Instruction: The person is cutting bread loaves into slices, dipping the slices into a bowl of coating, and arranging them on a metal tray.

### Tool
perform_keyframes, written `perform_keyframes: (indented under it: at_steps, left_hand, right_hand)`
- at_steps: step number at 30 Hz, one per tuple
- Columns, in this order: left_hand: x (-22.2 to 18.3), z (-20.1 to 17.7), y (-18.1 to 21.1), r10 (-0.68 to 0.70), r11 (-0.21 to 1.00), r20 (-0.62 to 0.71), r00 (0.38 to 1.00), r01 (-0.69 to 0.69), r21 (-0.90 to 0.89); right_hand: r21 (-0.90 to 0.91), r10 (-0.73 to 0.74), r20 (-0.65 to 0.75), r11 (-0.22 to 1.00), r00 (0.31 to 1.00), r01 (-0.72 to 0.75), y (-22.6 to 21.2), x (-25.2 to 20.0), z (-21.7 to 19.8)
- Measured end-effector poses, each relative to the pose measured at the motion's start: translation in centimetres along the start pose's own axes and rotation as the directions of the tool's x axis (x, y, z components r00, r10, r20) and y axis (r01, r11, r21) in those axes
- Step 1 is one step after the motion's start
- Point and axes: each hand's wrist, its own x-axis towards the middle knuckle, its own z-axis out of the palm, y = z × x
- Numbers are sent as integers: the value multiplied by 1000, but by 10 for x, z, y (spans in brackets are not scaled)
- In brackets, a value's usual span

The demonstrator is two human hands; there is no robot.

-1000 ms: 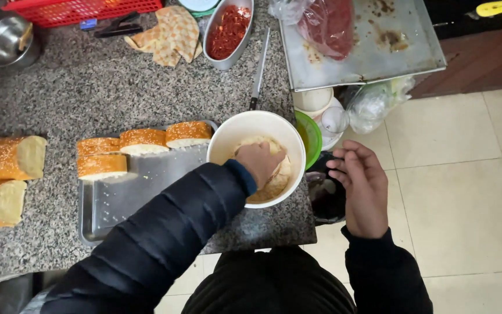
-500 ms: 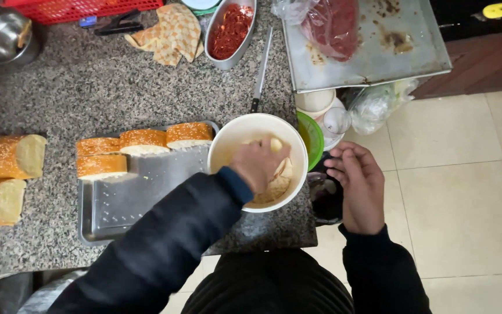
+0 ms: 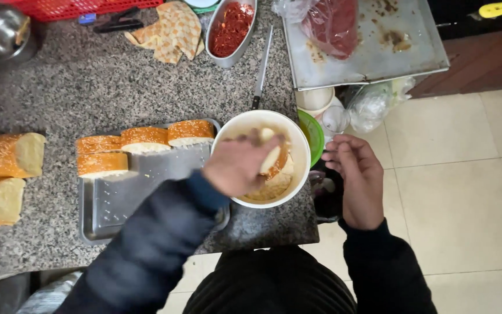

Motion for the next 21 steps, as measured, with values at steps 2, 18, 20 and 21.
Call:
perform_keyframes:
  at_steps: [2, 18, 20, 21]
  left_hand:
    - [-45, -28, -11, 118, 917, -160, 980, -169, -360]
    - [-56, 66, -87, -33, -223, -615, 788, -606, -764]
    - [-59, 62, -81, -37, -192, -623, 782, -617, -763]
    - [-59, 60, -78, -35, -163, -629, 777, -625, -763]
  right_hand:
    - [-49, -80, 56, 995, 995, 83, -8, -5, 8]
    - [-321, -536, 494, 619, 684, 717, -39, -28, 66]
    - [-297, -531, 567, 581, 629, 758, -48, -42, 78]
    - [-273, -521, 632, 543, 574, 794, -52, -49, 83]
